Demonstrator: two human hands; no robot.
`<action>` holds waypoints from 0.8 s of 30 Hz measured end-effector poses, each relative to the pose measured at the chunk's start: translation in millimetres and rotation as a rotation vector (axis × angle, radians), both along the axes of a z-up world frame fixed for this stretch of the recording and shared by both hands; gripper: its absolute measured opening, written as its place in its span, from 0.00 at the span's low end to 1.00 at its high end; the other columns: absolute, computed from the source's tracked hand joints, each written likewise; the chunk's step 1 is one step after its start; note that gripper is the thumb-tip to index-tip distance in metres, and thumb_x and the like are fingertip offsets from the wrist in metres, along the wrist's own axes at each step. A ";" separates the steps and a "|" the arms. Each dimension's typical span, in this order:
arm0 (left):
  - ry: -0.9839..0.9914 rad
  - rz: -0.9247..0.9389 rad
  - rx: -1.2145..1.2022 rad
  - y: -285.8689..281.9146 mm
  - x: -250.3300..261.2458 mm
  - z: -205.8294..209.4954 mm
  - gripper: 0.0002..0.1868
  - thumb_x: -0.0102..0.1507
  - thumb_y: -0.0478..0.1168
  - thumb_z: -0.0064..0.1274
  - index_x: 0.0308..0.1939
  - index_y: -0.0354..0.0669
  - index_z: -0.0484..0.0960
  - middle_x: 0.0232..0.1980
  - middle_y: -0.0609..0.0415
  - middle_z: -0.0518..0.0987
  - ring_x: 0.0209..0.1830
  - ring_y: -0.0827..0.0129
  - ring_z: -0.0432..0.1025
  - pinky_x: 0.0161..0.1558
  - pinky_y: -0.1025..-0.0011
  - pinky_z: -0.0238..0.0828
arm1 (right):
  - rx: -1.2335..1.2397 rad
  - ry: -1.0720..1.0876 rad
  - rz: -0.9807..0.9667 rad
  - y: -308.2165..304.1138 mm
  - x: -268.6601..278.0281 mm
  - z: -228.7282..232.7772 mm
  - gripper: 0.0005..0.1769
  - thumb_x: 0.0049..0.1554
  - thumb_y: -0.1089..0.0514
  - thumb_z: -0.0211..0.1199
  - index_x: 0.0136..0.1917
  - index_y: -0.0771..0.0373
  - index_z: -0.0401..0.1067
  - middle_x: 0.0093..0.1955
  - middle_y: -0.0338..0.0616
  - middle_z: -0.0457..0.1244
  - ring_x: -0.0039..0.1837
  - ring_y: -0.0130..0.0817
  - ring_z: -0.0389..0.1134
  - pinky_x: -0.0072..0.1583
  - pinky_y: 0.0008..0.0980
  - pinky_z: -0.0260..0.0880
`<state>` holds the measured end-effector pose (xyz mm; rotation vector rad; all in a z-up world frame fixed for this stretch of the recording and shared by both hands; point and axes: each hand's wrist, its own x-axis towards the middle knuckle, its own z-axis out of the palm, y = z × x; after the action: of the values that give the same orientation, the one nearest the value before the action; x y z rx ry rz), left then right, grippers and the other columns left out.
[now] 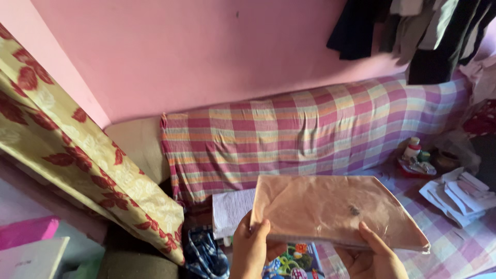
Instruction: The person repeatedly takes books and notebooks from a wall shelf and places them onto a nearby bed. The person handles items one at a time, stacking them in a growing pile on the bed surface.
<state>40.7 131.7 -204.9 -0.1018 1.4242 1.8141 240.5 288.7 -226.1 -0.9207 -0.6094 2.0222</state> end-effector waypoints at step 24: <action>-0.469 0.007 -0.132 23.5 -9.6 -175.9 0.15 0.66 0.39 0.50 0.55 0.36 0.72 0.49 0.42 0.80 0.42 0.51 0.80 0.39 0.61 0.83 | -0.286 -0.213 0.033 34.5 -9.9 -165.1 0.09 0.63 0.59 0.59 0.53 0.67 0.69 0.51 0.50 0.68 0.56 0.43 0.72 0.60 0.46 0.78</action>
<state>31.1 155.2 -380.8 -0.5618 1.2006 1.5658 230.6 323.2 -391.2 -1.3159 -0.4565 2.0910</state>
